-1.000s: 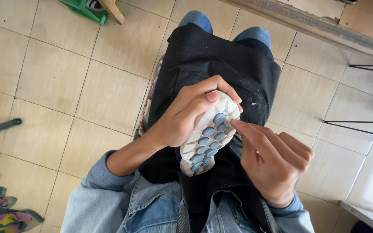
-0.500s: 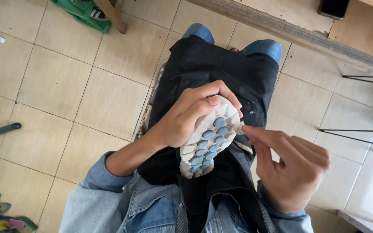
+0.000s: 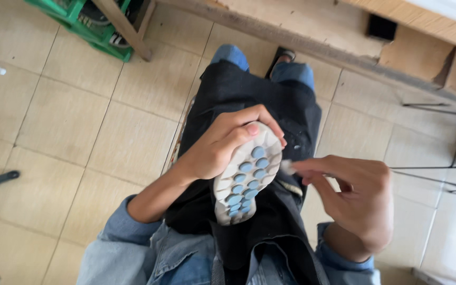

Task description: The person holds a sneaker and uses a small piece of white material to wipe and clean the blue circular patterns on the sole. They repeatedly rub the material against the sole's surface to remove dirt.

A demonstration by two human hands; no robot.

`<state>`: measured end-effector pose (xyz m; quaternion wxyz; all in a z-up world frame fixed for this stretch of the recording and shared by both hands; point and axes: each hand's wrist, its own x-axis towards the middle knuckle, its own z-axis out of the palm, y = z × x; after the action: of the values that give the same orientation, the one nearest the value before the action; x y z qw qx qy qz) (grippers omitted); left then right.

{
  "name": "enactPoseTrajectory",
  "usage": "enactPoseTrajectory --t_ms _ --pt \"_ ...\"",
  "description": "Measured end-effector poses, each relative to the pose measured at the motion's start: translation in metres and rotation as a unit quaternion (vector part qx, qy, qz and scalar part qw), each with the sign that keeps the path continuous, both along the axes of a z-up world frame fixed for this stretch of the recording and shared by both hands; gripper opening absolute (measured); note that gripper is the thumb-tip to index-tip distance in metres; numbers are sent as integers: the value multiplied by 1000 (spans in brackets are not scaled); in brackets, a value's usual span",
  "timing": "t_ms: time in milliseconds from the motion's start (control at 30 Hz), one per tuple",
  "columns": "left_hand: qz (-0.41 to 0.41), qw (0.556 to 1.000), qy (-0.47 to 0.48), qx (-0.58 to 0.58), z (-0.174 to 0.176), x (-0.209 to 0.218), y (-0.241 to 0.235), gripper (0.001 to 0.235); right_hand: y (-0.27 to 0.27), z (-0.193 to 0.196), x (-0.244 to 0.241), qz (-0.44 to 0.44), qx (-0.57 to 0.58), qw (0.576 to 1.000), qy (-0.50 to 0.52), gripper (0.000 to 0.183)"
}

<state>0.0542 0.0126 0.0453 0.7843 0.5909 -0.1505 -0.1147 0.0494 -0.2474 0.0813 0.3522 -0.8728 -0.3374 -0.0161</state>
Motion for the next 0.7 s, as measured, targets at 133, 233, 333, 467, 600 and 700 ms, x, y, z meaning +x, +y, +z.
enactPoseTrajectory --t_ms 133,233,333,467,600,700 --pt "-8 984 -90 153 14 15 13 40 -9 -23 2 -102 115 988 9 10" --pt "-36 982 -110 147 25 17 10 40 -1 -31 1 -87 128 988 13 8" --pt "-57 975 -141 165 36 16 3 36 10 -33 -4 -110 152 982 24 6" --pt "-38 966 -166 196 33 14 -5 26 17 -35 -3 -117 193 974 25 3" --pt "-25 975 -143 166 25 16 -4 27 17 -45 5 -129 204 970 21 8" --pt "-27 986 -106 122 21 14 -4 20 16 -52 7 -105 234 965 58 9"
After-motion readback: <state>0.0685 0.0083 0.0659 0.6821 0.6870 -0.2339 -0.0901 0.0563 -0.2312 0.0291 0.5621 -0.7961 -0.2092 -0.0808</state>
